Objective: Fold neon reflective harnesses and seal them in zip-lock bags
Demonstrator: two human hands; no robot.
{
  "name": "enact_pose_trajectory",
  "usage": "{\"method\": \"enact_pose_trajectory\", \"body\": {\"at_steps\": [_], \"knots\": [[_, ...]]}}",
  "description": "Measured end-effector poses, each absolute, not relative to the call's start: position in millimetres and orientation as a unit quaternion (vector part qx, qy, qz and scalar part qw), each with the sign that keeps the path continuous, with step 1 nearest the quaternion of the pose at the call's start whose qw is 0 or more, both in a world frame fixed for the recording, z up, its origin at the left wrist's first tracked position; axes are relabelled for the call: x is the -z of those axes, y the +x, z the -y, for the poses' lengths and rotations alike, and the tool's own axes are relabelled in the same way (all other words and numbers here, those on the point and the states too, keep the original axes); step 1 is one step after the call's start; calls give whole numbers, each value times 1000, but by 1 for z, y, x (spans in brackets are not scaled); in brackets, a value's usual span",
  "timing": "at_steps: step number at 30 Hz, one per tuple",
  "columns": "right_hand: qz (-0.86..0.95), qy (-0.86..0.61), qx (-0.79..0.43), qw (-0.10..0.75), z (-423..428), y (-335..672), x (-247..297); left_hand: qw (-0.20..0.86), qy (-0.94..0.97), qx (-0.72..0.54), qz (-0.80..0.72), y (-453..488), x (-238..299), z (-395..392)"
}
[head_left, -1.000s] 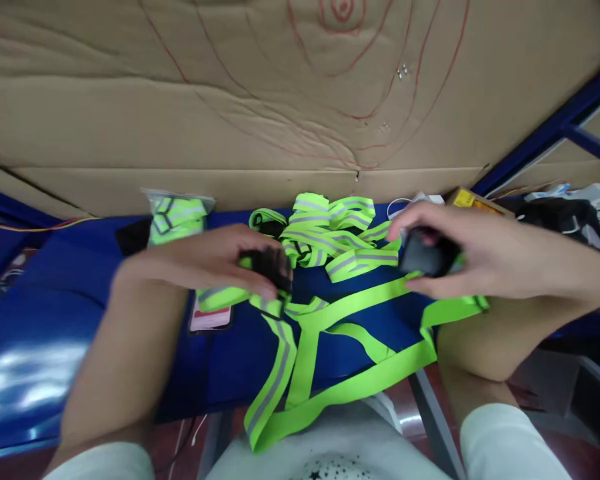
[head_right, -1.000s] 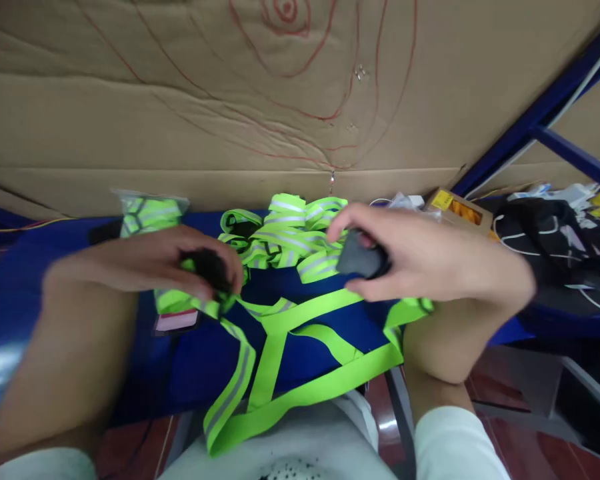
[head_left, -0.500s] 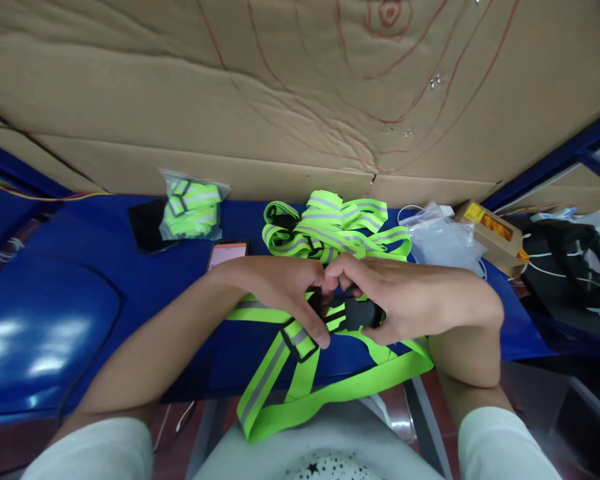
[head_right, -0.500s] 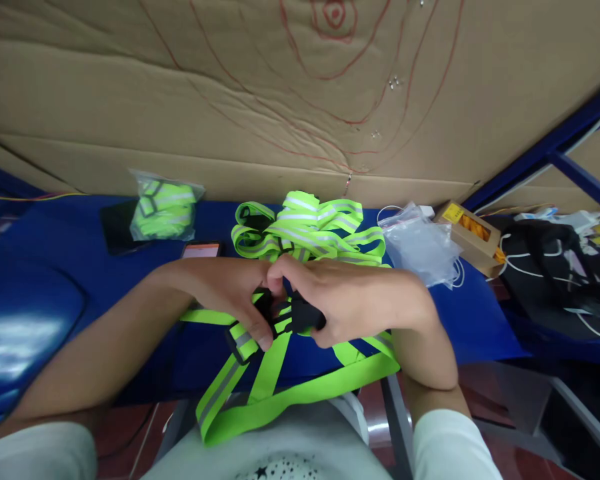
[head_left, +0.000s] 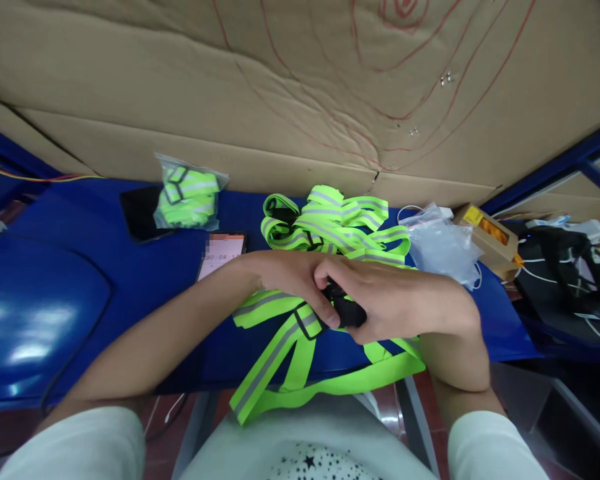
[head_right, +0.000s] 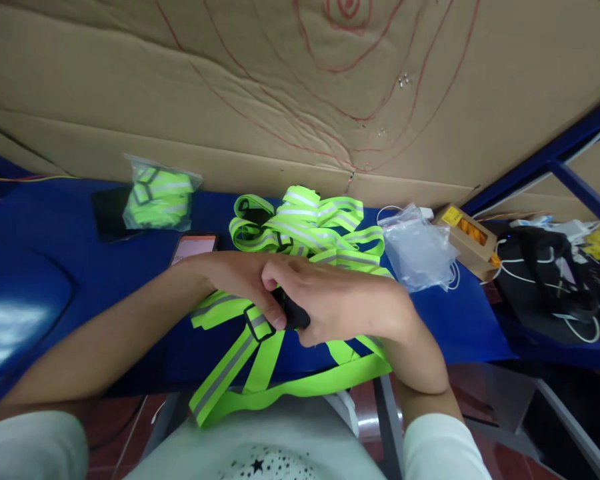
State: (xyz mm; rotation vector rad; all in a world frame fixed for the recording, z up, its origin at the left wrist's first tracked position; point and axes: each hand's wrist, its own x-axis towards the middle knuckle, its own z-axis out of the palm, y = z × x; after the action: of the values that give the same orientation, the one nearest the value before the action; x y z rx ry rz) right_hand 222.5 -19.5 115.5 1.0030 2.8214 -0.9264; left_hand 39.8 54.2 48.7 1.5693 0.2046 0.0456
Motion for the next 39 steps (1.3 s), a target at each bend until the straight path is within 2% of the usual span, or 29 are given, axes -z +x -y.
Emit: {"method": "enact_pose_trajectory", "body": {"at_steps": [4,10,13,16,21,24,28,35,39], "knots": [[-900,329,281,-46,19,222,-115,679,723,-30,-125,34,-56,-55],[-885,332,291,-150,2,247,-136,486,830,-174,-211,1,-105,-55],[-862,289,346,-232,-10,258,-140,428,847,-176,-262,-11,-120,-49],[-834,263,409,-262,-23,261,-134,411,840,-200,-292,-11,-120,-44],[-717,317,526,-328,-36,257,-120,503,762,-277,-300,6,-105,-44],[-615,316,621,-368,-37,253,-116,610,652,-322,-315,14,-100,-45],[-557,280,681,-383,-39,247,-108,737,480,-392,-272,14,-105,-46],[-569,249,702,-349,-30,228,-102,739,433,-443,-265,13,-113,-47],[-537,303,678,-401,-20,219,-111,721,487,-432,-238,15,-111,-40]]}}
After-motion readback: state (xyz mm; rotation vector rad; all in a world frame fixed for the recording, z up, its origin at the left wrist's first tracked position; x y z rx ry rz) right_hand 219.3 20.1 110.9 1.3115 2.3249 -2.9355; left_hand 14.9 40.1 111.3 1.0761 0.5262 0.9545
